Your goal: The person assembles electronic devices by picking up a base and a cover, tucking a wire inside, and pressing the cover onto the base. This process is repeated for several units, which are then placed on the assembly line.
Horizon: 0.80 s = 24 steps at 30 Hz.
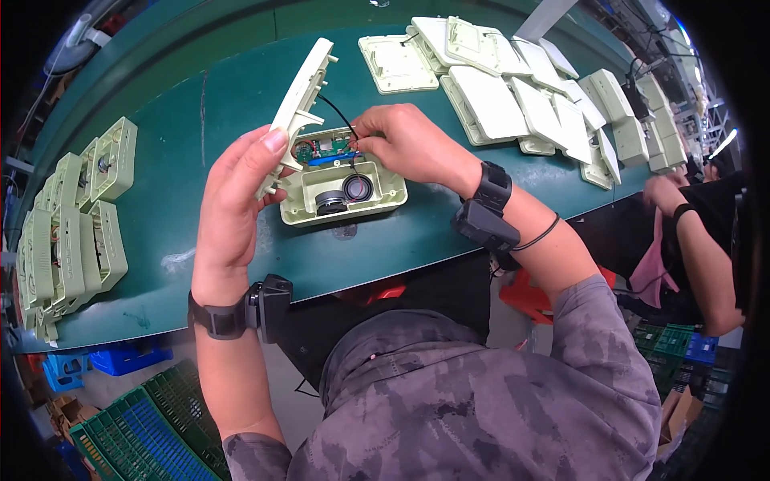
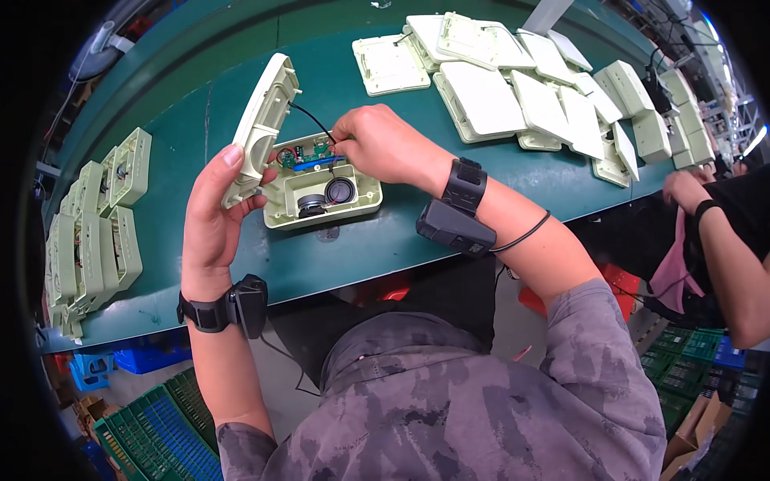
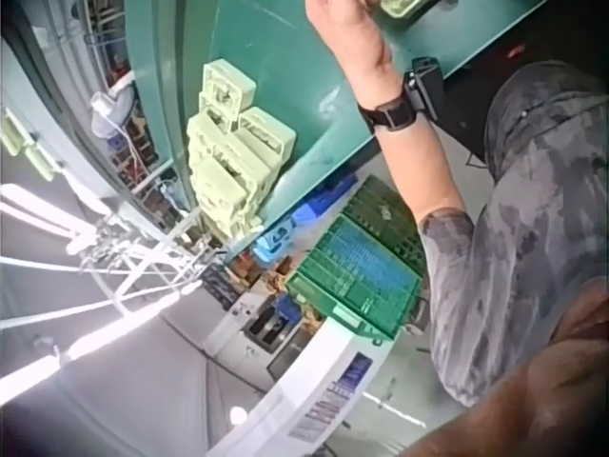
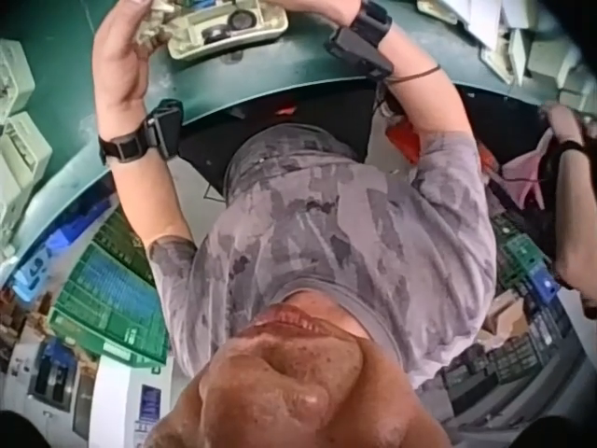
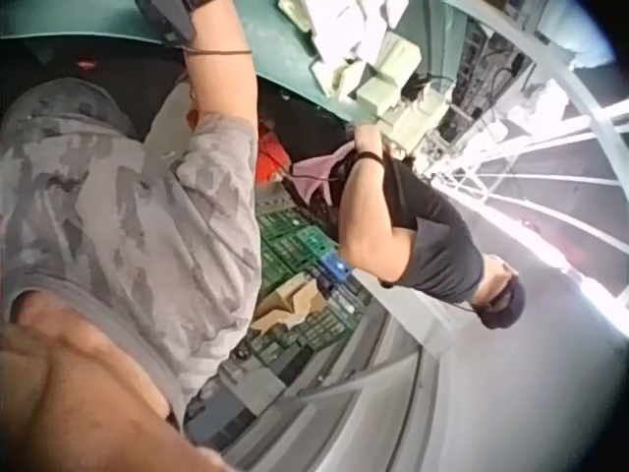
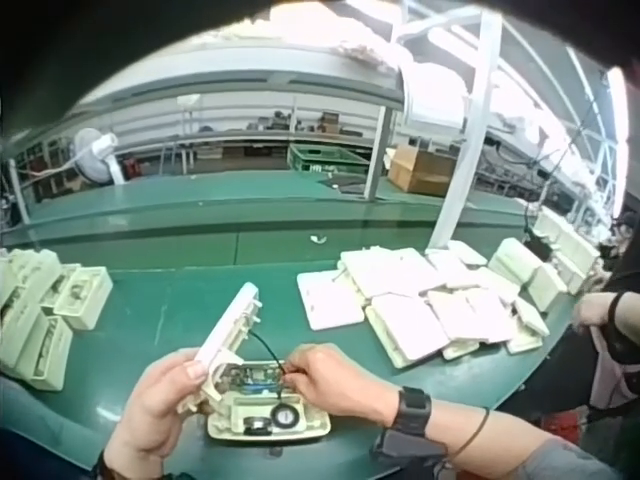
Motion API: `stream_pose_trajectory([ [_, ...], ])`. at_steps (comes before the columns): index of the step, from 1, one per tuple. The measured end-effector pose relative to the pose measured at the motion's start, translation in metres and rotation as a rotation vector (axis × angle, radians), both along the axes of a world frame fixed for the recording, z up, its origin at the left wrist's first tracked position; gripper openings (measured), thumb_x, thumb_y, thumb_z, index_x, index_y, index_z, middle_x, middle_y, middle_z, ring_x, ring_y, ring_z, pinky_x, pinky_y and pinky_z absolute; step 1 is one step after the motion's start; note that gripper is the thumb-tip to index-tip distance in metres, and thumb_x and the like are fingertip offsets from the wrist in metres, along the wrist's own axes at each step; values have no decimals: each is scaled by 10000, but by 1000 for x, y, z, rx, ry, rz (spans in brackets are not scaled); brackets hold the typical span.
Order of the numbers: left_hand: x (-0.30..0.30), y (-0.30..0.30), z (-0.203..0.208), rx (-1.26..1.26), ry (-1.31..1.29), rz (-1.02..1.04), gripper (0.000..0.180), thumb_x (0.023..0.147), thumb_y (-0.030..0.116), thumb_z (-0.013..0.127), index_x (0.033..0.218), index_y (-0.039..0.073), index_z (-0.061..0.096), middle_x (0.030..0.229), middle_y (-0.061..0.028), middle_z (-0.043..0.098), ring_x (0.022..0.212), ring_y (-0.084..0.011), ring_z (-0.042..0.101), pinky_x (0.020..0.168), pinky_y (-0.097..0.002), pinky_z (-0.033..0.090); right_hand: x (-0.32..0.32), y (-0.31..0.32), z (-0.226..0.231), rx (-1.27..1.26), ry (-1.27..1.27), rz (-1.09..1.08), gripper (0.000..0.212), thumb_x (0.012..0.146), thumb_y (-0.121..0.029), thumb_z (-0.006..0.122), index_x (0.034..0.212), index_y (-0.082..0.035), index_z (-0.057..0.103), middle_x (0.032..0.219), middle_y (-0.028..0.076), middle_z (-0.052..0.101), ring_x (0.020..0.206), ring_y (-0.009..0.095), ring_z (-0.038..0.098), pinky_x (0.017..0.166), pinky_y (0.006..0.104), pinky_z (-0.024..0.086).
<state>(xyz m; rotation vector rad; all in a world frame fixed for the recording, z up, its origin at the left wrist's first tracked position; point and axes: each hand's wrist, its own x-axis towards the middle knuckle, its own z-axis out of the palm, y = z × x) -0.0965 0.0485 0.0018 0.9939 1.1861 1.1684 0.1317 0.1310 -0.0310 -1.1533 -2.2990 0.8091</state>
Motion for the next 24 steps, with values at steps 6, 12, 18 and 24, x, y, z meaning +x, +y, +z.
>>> stream_pose_trajectory([
  [6,-4,-1,-6,34,11,-37,562,902,469,683,1250,29,651,1025,-2,661,924,-86,559,771,-244,411,-10,-6,-7,109,-101,-46,118,873,-33,640,923,67,677,862,225,675,808,402,649,714,448,505],
  [12,-10,0,-7,44,84,-70,563,952,491,588,1300,49,622,1152,-59,692,1049,-137,645,827,-287,453,-16,-7,-15,181,-85,-40,119,864,-34,632,922,58,683,919,235,677,849,411,643,749,473,508],
  [18,2,14,6,77,103,-185,532,917,316,669,1328,-13,594,1173,-53,662,1047,-132,589,878,-269,444,34,2,10,81,33,-32,193,854,-46,639,1022,34,687,1020,217,696,990,390,662,889,434,529],
  [24,-29,15,18,439,622,-386,725,863,393,714,1393,-50,493,1313,-135,564,1198,-224,554,1042,-357,416,48,-8,89,156,192,230,519,766,-394,806,1075,8,700,1184,215,630,1154,360,585,985,408,489],
])
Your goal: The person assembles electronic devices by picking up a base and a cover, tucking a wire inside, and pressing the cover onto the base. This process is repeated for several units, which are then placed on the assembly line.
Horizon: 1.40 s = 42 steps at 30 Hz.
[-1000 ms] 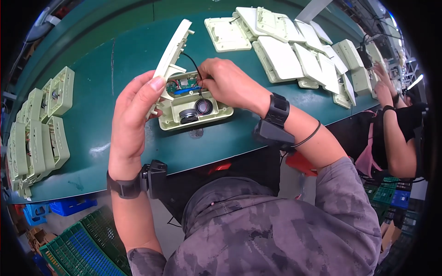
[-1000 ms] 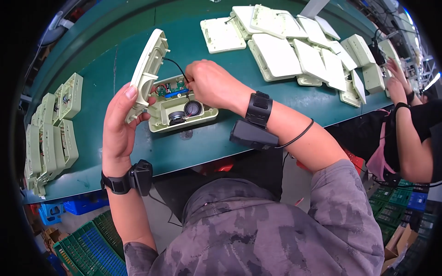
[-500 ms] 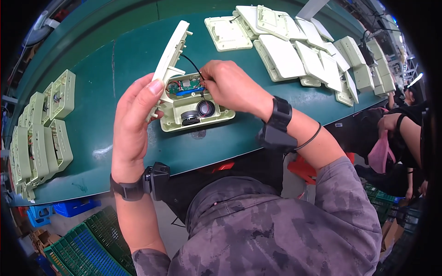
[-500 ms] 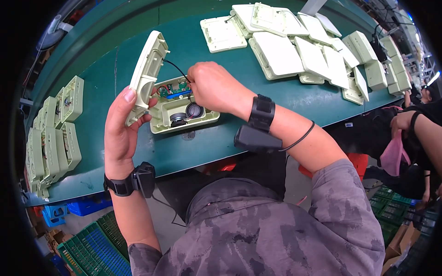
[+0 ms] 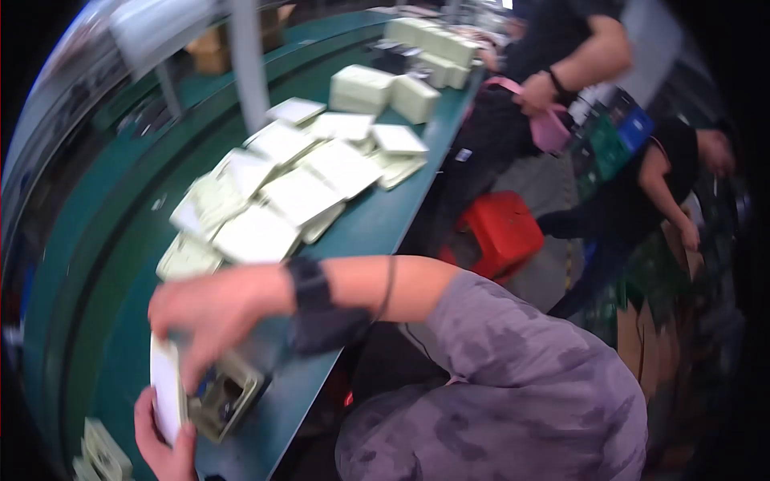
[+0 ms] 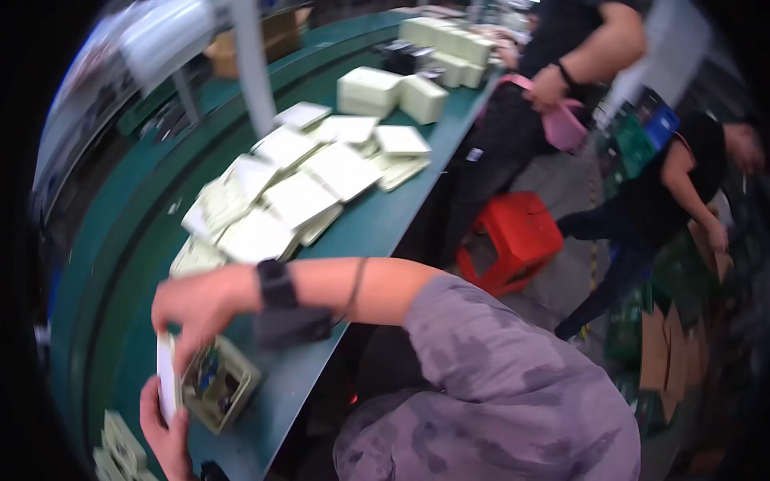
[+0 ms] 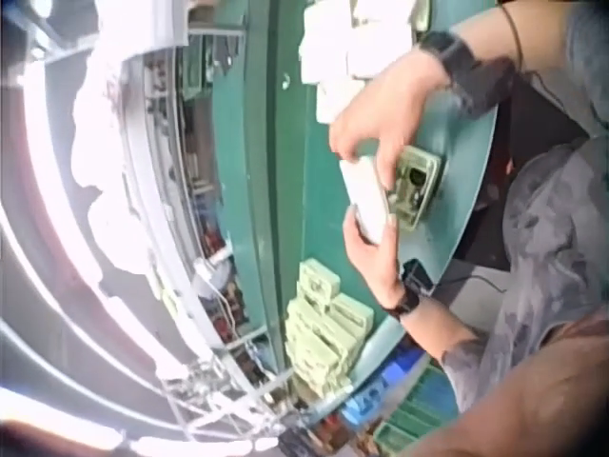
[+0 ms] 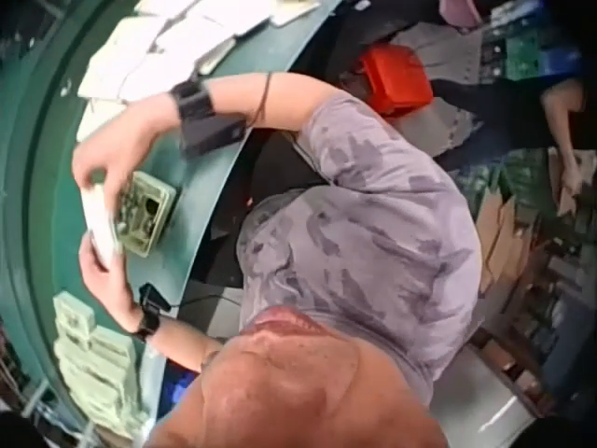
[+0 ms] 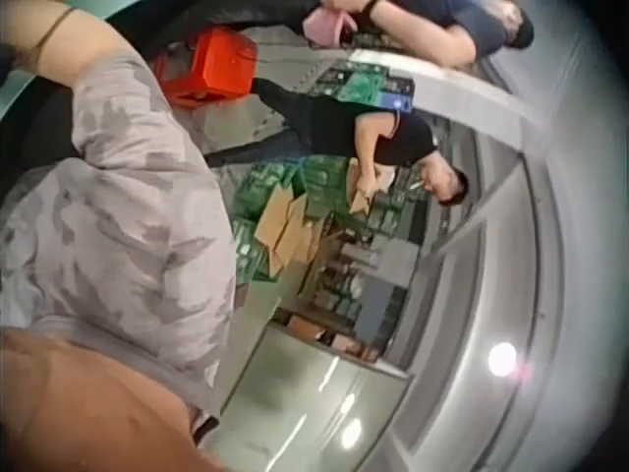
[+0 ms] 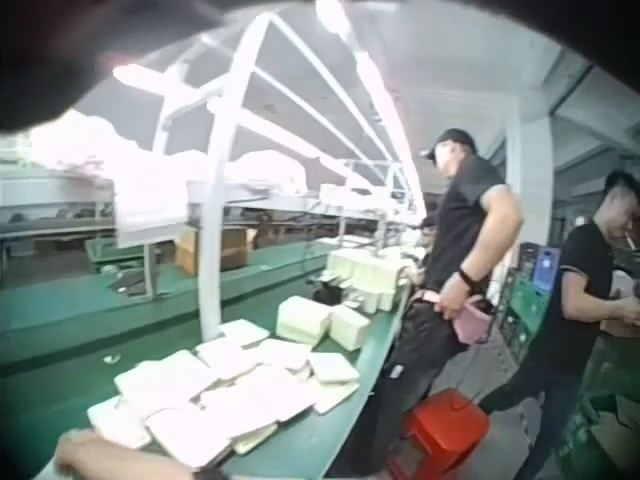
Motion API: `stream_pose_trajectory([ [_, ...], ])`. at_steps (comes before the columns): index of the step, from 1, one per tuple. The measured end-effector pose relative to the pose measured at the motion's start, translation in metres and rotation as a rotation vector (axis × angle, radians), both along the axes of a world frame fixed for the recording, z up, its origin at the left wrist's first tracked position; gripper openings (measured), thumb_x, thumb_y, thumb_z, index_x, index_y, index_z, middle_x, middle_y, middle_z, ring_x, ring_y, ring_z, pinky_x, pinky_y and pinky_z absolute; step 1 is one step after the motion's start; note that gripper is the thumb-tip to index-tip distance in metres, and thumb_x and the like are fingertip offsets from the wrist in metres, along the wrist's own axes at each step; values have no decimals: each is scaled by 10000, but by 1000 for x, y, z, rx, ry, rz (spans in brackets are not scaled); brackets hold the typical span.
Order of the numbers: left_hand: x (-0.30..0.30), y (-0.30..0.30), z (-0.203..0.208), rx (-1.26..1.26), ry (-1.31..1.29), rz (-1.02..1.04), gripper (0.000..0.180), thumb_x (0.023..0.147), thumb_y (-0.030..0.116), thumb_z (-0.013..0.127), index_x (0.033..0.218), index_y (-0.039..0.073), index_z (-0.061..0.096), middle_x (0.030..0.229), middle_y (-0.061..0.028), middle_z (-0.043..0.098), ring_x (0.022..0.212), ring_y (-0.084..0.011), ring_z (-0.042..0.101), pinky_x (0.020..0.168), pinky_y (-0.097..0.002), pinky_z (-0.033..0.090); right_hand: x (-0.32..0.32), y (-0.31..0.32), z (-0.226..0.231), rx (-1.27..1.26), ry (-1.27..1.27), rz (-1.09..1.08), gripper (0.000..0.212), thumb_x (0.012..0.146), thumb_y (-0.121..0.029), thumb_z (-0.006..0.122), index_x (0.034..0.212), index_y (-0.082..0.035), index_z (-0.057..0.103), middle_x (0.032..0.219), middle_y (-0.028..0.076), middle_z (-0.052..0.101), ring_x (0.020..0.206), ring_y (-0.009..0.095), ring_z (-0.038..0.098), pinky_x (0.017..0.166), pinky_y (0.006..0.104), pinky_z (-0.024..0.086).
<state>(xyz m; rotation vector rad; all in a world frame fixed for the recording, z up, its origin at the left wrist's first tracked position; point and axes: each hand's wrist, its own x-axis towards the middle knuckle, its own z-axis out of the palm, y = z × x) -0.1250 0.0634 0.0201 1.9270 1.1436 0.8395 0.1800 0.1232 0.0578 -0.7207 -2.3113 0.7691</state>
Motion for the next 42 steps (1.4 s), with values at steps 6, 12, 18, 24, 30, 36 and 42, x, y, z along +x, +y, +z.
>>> stream_pose_trajectory([
  [6,43,-12,51,184,303,-99,702,720,153,824,1334,-42,546,1242,-195,609,1164,-295,598,1029,-422,466,-9,-11,9,-26,-374,147,623,661,-437,859,1002,58,694,1103,219,650,1126,367,592,955,418,501],
  [12,28,3,21,-28,-357,339,583,1016,389,503,1471,25,466,1432,-161,552,1348,-262,487,1139,-420,351,14,4,-23,-282,-14,83,683,738,-397,876,1194,28,598,1118,176,652,1114,281,611,940,343,481],
  [18,22,9,-26,440,366,199,437,926,98,653,1350,25,572,1228,-185,638,1146,-331,586,995,-400,471,25,19,-36,-880,404,73,402,871,-226,748,1190,-42,585,1106,41,613,1017,122,561,858,258,450],
  [24,27,15,-36,399,521,153,359,870,79,689,1223,34,646,1040,-150,649,994,-351,578,890,-432,490,18,23,-52,-879,438,99,460,847,-244,769,1204,-35,569,1190,65,603,1064,126,553,883,240,436],
  [30,22,17,-37,444,532,119,221,858,91,710,1072,36,714,970,-123,649,948,-321,580,847,-422,487,19,10,-53,-900,422,58,497,830,-229,799,1214,-26,559,1238,96,603,1105,138,560,910,247,443],
  [36,24,15,-26,347,661,60,100,832,55,715,928,35,733,971,-112,662,951,-316,596,839,-406,492,15,6,-63,-896,492,16,526,803,-236,853,1180,0,573,1135,111,628,1012,153,588,847,266,474],
  [42,26,29,-14,291,769,-53,109,782,66,758,884,36,734,955,-115,655,926,-319,597,828,-400,493,15,6,-67,-903,456,13,513,813,-217,829,1209,-29,563,1198,82,616,1084,143,576,895,256,468],
])
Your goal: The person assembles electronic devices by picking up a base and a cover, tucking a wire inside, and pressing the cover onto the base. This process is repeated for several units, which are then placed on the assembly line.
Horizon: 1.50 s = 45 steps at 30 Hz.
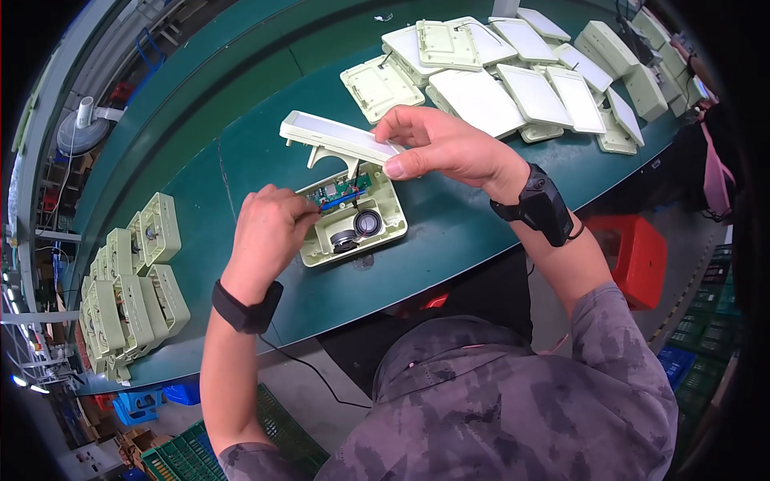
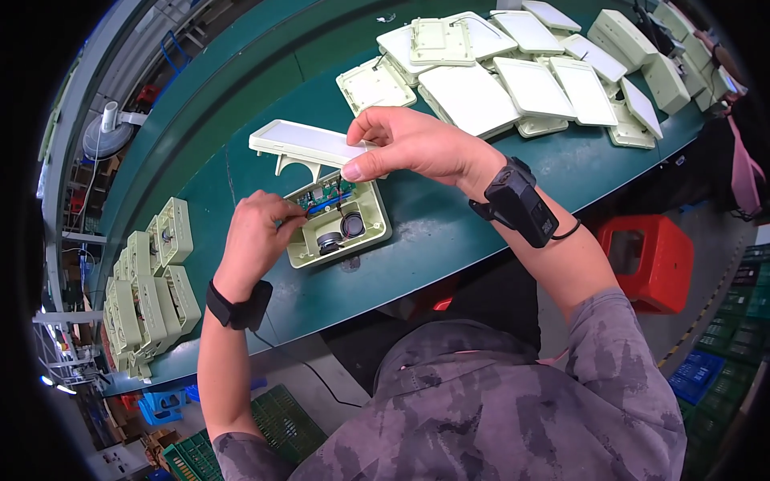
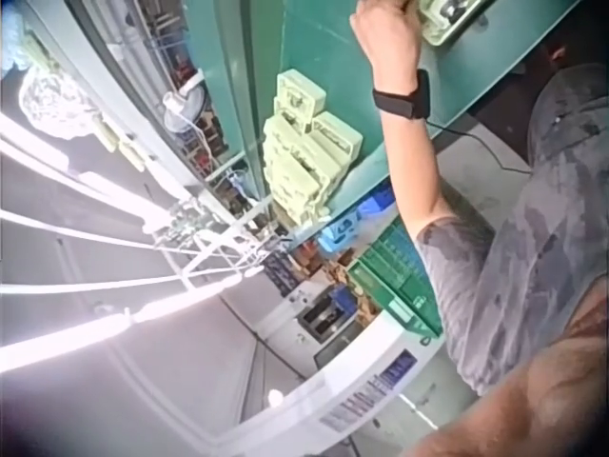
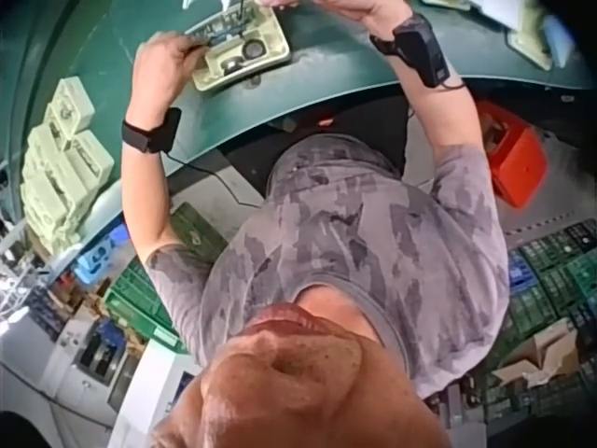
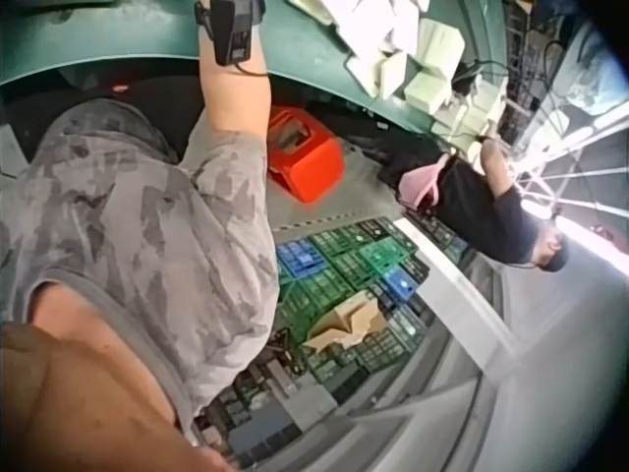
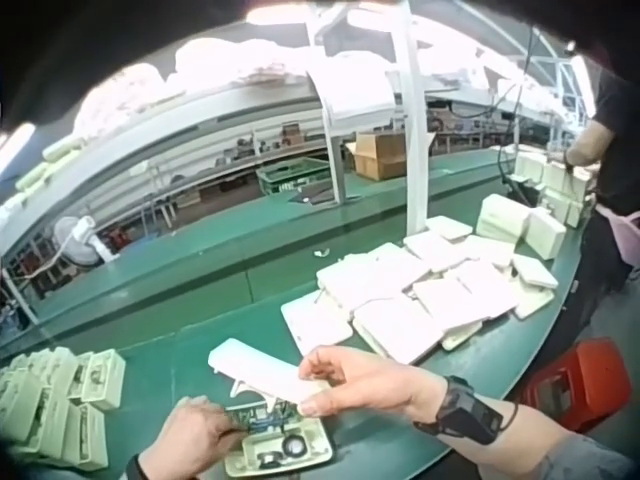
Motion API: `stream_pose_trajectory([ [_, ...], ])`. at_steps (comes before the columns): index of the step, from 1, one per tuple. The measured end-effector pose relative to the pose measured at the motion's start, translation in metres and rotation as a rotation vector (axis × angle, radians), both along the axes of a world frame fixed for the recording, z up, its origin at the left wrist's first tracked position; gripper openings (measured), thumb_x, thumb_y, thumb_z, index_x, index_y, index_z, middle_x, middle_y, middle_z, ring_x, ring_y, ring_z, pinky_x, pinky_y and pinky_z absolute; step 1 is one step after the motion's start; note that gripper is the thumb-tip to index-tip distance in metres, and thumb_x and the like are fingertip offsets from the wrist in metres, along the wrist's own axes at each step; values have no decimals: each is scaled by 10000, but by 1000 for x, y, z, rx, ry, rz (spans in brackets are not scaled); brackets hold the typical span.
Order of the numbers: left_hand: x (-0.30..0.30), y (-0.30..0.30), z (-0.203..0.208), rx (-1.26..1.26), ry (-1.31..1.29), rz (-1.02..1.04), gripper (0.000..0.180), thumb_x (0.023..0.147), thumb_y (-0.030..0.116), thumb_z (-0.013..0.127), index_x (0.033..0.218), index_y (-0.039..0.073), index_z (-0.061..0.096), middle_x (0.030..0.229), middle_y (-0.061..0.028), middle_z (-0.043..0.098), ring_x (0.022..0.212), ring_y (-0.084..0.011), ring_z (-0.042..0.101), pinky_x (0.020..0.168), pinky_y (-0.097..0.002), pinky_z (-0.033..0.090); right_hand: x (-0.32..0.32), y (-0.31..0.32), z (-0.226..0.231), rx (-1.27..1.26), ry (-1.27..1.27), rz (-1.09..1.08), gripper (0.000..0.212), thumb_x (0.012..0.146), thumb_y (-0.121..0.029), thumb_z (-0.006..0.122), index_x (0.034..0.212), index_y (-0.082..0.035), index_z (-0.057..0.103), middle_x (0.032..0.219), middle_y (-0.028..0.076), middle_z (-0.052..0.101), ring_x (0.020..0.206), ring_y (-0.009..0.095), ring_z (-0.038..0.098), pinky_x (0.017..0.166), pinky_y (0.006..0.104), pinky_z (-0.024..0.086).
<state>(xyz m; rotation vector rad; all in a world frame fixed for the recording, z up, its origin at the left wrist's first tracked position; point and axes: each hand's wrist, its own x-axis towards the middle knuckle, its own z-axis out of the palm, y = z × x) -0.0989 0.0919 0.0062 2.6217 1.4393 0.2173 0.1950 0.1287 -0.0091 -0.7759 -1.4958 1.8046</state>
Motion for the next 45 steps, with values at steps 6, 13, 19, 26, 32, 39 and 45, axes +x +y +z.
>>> stream_pose_trajectory([
  [6,-5,12,-8,-102,-384,95,262,732,107,838,961,31,738,993,-105,696,980,-257,647,852,-394,511,-4,2,4,-13,23,17,494,826,-208,819,1204,-30,555,1172,73,619,1038,123,575,860,249,465],
  [13,-10,18,-12,-378,-488,289,319,774,90,825,1063,14,714,1096,-142,704,960,-261,694,839,-352,542,-6,1,5,-16,42,0,479,833,-209,815,1193,-31,555,1146,63,623,1001,111,570,821,241,454],
  [19,-17,14,-14,-250,-419,102,162,819,47,759,972,-3,739,1110,-195,706,938,-318,705,822,-370,553,-5,4,1,-12,49,-19,475,833,-212,816,1189,-34,556,1119,53,621,976,104,562,795,236,444],
  [26,-4,13,-14,-54,-184,-40,138,798,60,756,920,0,731,1082,-182,709,915,-351,693,815,-407,554,-7,1,2,-14,37,-22,491,831,-227,819,1195,-28,557,1093,47,621,965,103,558,795,234,437],
  [32,5,14,-14,-125,-181,160,268,765,84,793,981,4,656,1023,-154,718,889,-358,695,799,-439,553,-7,3,6,-19,60,-5,479,850,-271,803,1191,-29,569,1087,46,621,960,105,558,831,244,435],
  [39,15,18,-19,69,-18,85,423,738,72,812,1083,-9,581,1005,-206,707,919,-383,690,792,-428,558,-6,7,12,-43,55,-27,412,887,-302,762,1178,-62,597,1099,16,616,1027,106,554,920,287,436],
  [45,-6,32,-23,-186,-323,141,522,754,63,787,1225,-14,575,1059,-203,707,997,-361,694,853,-413,558,-12,16,22,17,-59,-12,402,889,-323,757,1167,-75,605,1093,7,614,1047,107,549,931,294,432],
])
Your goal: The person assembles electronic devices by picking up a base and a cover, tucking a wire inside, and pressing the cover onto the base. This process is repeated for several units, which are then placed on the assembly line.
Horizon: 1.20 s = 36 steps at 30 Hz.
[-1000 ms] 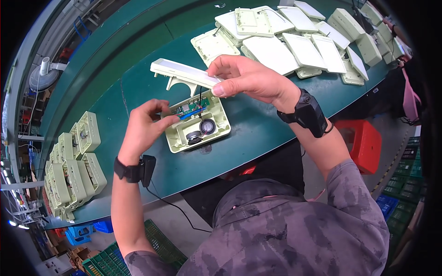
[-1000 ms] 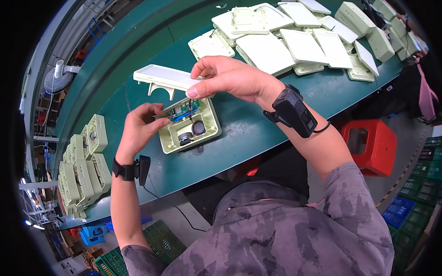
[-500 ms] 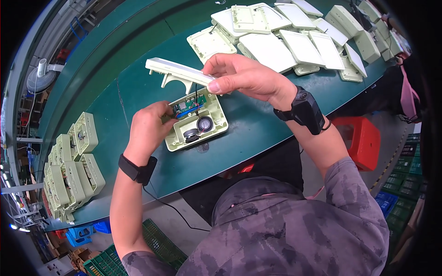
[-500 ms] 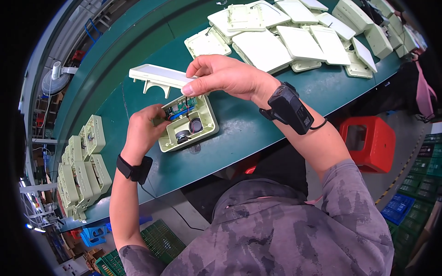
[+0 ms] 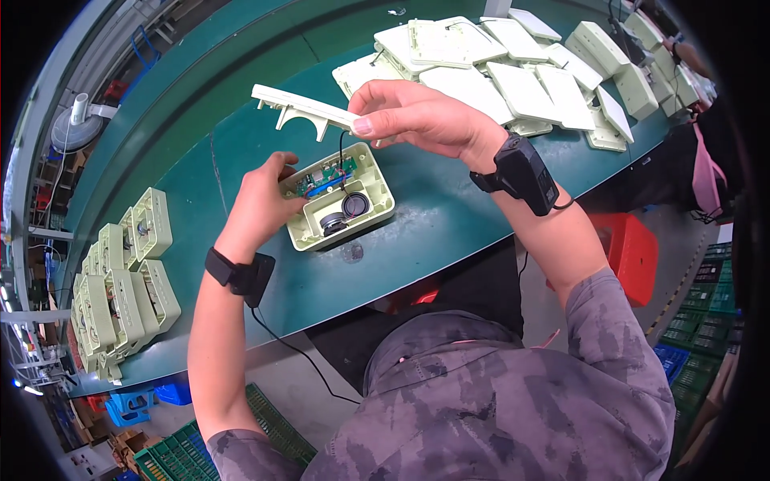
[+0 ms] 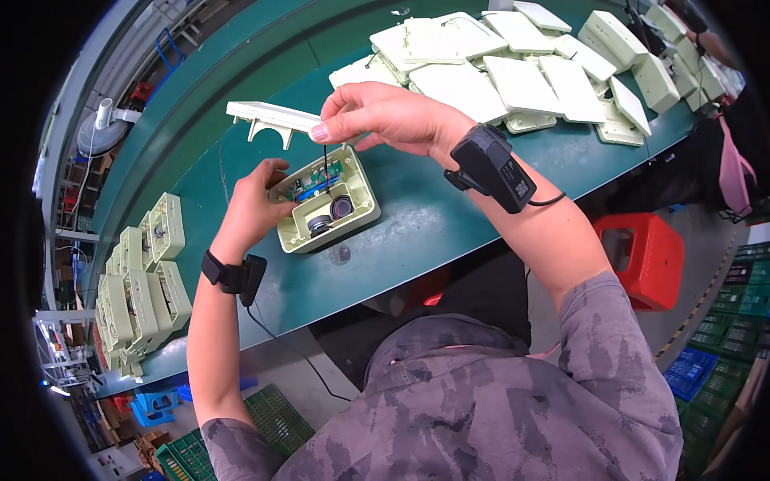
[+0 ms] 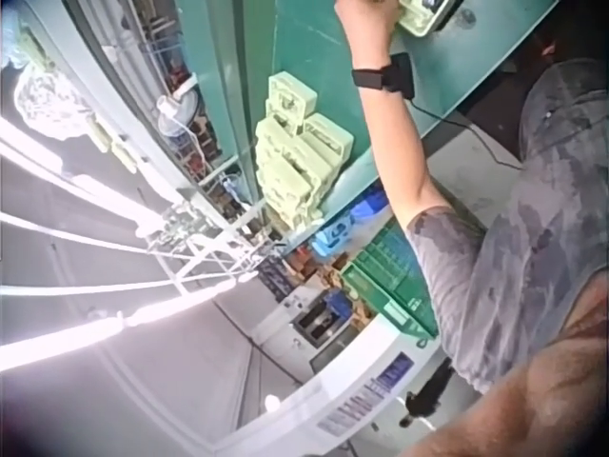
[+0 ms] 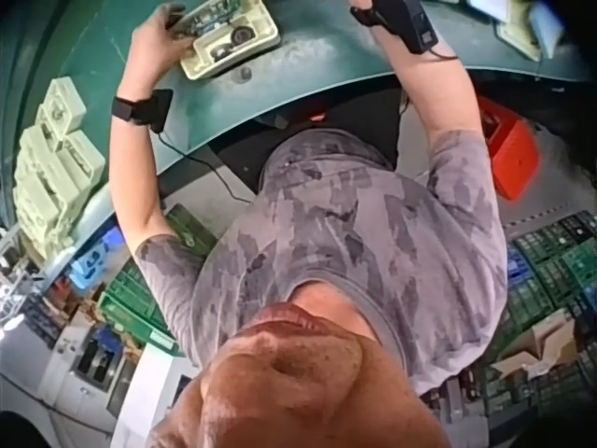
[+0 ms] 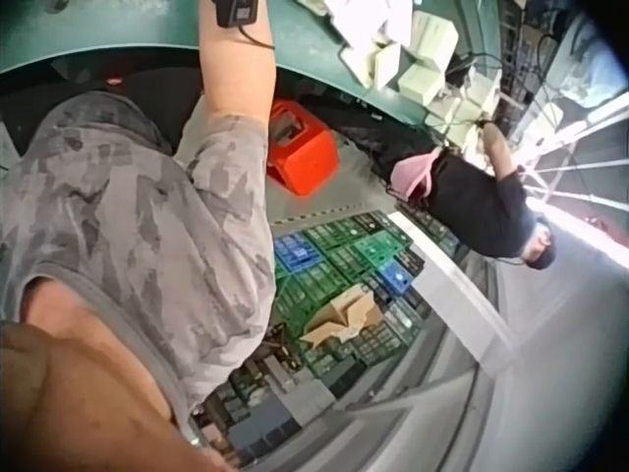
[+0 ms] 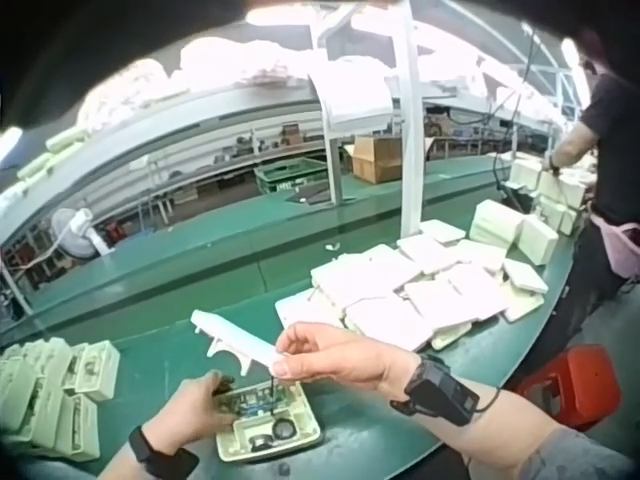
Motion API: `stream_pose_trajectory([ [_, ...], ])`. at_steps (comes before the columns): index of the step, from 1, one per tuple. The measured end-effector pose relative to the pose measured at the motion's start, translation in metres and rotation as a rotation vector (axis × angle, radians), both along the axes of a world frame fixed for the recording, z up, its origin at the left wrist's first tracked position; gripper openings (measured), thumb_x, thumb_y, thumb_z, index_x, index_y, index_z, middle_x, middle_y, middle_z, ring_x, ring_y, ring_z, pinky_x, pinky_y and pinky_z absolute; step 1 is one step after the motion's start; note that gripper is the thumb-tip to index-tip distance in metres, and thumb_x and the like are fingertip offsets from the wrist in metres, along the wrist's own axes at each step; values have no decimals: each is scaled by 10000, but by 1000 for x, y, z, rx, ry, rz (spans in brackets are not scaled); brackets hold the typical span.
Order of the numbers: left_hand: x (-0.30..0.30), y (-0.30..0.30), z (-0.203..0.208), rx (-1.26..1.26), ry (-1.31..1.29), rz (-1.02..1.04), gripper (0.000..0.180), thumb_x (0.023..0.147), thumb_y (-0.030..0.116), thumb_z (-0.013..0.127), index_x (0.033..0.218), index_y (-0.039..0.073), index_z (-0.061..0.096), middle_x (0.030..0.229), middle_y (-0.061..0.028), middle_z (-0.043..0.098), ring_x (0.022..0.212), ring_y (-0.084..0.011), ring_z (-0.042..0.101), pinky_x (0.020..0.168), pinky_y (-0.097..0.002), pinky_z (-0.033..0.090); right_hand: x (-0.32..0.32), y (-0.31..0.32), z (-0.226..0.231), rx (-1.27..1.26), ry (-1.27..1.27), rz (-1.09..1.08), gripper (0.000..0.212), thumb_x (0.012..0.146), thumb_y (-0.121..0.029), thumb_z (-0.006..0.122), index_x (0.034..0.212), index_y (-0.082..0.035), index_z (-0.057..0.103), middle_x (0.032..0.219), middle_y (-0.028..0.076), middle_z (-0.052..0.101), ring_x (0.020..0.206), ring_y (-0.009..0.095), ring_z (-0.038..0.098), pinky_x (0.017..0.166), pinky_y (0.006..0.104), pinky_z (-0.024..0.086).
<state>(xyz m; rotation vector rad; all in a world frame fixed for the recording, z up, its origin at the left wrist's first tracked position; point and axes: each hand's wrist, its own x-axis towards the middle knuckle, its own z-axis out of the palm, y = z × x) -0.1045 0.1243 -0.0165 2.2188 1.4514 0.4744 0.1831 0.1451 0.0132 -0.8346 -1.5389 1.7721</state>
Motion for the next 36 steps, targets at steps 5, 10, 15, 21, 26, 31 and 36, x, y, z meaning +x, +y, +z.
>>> stream_pose_trajectory([
  [5,-14,0,19,-138,-41,-26,610,789,90,747,1355,-15,543,1125,-180,701,1032,-317,689,892,-382,550,1,2,3,35,-39,4,407,884,-335,760,1155,-73,607,1072,10,613,1014,106,540,906,286,425],
  [10,29,-22,32,137,-50,119,639,825,138,714,1407,-32,510,1153,-168,689,984,-280,681,877,-362,546,2,7,10,74,-16,65,406,879,-336,762,1135,-63,607,1043,14,613,976,101,528,870,270,416],
  [15,65,-27,31,-145,-157,92,641,869,162,683,1437,-48,473,1075,-156,699,892,-236,678,824,-352,548,-5,14,19,123,2,150,409,875,-338,763,1125,-56,603,1047,20,617,950,99,532,853,257,411],
  [21,87,-49,34,-466,-392,102,551,945,189,589,1401,-100,476,797,-112,696,655,-183,652,663,-336,545,-12,6,5,209,-163,-11,475,839,-339,803,1130,-36,582,1053,60,628,959,132,560,890,276,428],
  [26,116,-70,18,-643,-460,158,552,963,223,560,1382,-113,432,707,-134,693,567,-273,666,595,-417,552,-26,-23,-5,535,-440,-168,546,769,-321,847,1133,-35,559,1087,120,618,1031,212,577,935,321,442],
  [31,140,-86,-28,-233,-110,133,449,963,257,566,1243,-92,525,742,-212,694,630,-395,685,611,-509,551,-22,-29,-23,728,-496,-147,563,725,-295,854,1134,-48,555,1147,148,590,1085,268,558,944,349,445],
  [36,149,-104,-42,-6,-70,331,338,958,281,575,931,-48,646,744,-254,673,678,-460,668,634,-560,543,-17,-33,-22,625,-482,-7,589,695,-270,850,1200,-81,614,1270,172,549,1205,322,520,1026,388,425],
])
